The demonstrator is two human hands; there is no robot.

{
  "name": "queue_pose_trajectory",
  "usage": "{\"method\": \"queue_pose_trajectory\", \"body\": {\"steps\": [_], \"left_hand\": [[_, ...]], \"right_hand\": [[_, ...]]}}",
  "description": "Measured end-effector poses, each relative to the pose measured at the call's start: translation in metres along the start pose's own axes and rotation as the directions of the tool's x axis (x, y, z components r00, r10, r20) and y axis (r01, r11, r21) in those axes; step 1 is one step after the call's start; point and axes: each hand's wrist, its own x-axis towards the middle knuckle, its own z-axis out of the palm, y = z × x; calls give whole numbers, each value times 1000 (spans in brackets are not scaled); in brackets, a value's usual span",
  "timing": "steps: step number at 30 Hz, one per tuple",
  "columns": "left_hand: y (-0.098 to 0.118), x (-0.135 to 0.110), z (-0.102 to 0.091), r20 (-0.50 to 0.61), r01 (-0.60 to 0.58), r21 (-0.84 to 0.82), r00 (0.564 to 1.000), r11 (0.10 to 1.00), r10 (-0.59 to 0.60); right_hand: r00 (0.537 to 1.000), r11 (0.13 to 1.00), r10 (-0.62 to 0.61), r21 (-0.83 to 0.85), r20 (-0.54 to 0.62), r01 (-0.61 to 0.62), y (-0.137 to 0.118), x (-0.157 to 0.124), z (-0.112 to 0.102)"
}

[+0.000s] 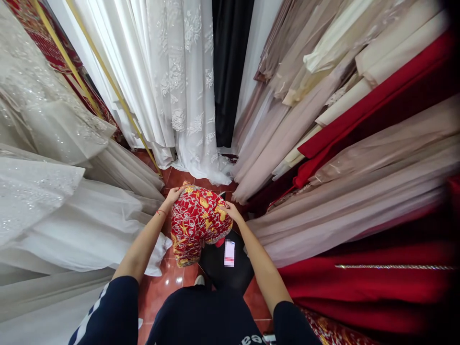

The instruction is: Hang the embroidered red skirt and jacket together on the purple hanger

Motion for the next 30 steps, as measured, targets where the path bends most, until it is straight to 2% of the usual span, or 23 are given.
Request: {"method": "queue_pose_trajectory", "body": {"steps": [3, 6, 8, 9, 11, 12, 14, 17, 20, 24, 30], "left_hand": [[48, 12, -14, 6, -126, 70, 992, 990, 126], [95, 21, -28, -17, -240, 154, 969, 958, 246], [112, 23, -29, -75, -272, 259, 951, 927, 300], [114, 21, -25, -115, -271, 322, 940, 907, 322], [103, 12, -9, -183, -252, 451, 913, 856, 365], [91, 5, 3, -198, -241, 510, 901, 826, 386], [59, -14, 34, -157, -249, 610, 893, 753, 422], [5, -44, 78, 68, -338, 708, 907, 620, 416], [-34, -62, 104, 245, -386, 755, 916, 531, 317], [-54, -65, 111, 306, -390, 804, 919, 449, 249], [-46, -61, 101, 357, -425, 813, 904, 397, 236]], "right_hand": [[998, 997, -58, 44, 11, 58, -18, 9, -13], [994, 995, -93, 23, -60, 94, -37, 23, -31], [989, 995, -101, -37, -112, 98, -46, 33, -38], [986, 993, -100, -80, -135, 90, -48, 37, -38], [981, 981, -86, -186, -175, 53, -48, 40, -33], [980, 970, -76, -243, -186, 30, -46, 39, -27], [982, 935, -62, -354, -181, -6, -41, 34, -11], [991, 872, -55, -489, -126, -14, -32, 24, 12], [996, 817, -39, -576, -83, -16, -28, 18, 23], [998, 779, 1, -626, -61, -39, -29, 18, 22], [995, 811, 44, -578, -94, -90, -41, 16, 20]]}}
